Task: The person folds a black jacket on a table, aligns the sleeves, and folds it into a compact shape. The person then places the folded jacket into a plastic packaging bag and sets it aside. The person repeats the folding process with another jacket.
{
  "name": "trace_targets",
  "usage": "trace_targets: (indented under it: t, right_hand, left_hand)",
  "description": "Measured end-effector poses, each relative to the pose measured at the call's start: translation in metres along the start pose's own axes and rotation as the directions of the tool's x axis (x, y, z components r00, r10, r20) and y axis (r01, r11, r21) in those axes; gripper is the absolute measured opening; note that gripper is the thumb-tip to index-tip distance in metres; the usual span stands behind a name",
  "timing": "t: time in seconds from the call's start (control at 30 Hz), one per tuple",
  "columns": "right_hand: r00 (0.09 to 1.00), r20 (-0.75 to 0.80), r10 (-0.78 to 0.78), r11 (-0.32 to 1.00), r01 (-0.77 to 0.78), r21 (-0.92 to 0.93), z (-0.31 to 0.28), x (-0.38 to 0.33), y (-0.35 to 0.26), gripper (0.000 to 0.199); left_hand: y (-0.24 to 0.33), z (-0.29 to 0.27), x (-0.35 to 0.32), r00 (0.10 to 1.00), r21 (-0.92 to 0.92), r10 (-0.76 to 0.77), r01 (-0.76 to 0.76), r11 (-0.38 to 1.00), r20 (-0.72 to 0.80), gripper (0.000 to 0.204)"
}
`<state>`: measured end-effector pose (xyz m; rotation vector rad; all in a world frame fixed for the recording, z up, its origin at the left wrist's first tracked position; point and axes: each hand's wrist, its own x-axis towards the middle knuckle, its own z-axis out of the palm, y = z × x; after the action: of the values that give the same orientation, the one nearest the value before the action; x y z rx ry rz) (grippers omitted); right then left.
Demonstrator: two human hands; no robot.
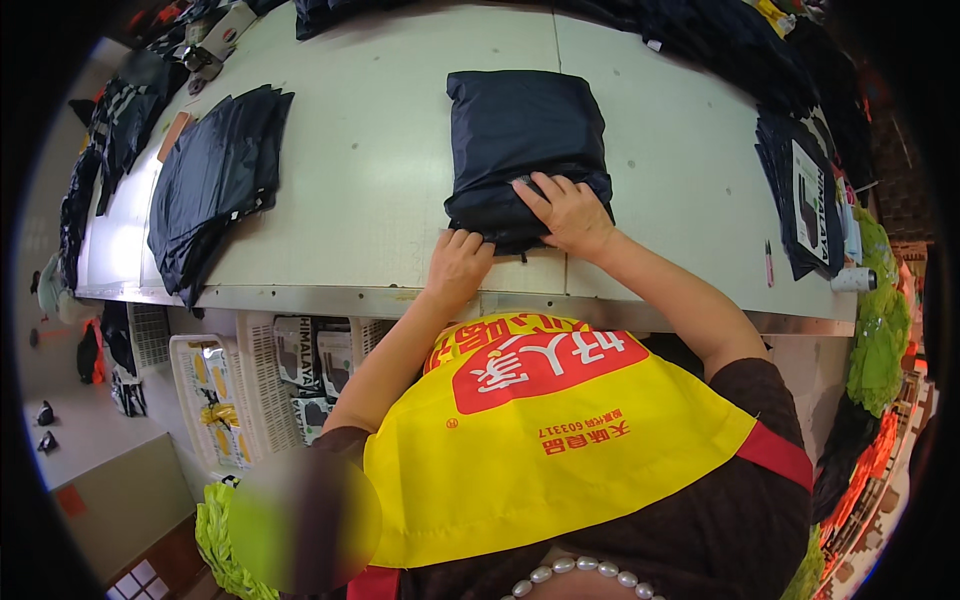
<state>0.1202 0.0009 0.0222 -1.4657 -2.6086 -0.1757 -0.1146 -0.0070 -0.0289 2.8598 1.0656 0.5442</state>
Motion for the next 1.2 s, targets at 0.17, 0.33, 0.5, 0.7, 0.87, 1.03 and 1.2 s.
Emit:
trace_targets:
  t: [0.17, 0.33, 0.5, 0.7, 0.87, 1.03, 1.2]
  right_hand:
    - [0.998, -0.003, -0.062, 0.996, 0.062, -0.064, 0.002, 0.000, 0.006, 0.084]
    - [0.986, 0.164, -0.028, 0.970, -0.013, 0.245, -0.036, 0.027, 0.028, 0.081]
    - [0.963, 0.263, -0.060, 0.947, -0.029, 0.321, -0.040, 0.049, 0.042, 0.077]
    - [0.964, 0.230, 0.132, 0.975, -0.168, 0.145, -0.037, 0.036, 0.003, 0.081]
    - [0.998, 0.058, 0.018, 0.992, -0.025, 0.126, -0.024, 0.022, -0.005, 0.060]
    - [0.976, 0.151, -0.155, 0.986, 0.162, -0.040, -0.030, 0.025, -0.005, 0.053]
    - [0.858, 0.465, -0.219, 0.946, 0.303, -0.115, -0.007, 0.035, -0.022, 0.043]
  left_hand:
    - [-0.005, 0.009, -0.004, 0.987, -0.034, 0.118, -0.123, 0.992, -0.113, 0.013]
    - [-0.006, 0.005, 0.001, 0.974, 0.003, 0.192, -0.193, 0.981, -0.122, 0.014]
    - [0.011, -0.015, 0.048, 0.939, -0.036, -0.044, 0.060, 0.998, 0.340, 0.024]
    - [0.027, -0.033, 0.041, 0.994, 0.070, -0.100, 0.103, 0.992, -0.049, 0.033]
    - [0.014, -0.048, 0.042, 0.906, 0.023, -0.194, 0.200, 0.980, 0.377, 0.029]
    - [-0.006, -0.081, 0.036, 0.920, 0.033, -0.213, 0.214, 0.976, 0.330, 0.030]
    - [-0.004, -0.095, 0.068, 0.981, -0.103, 0.133, -0.118, 0.988, 0.142, 0.036]
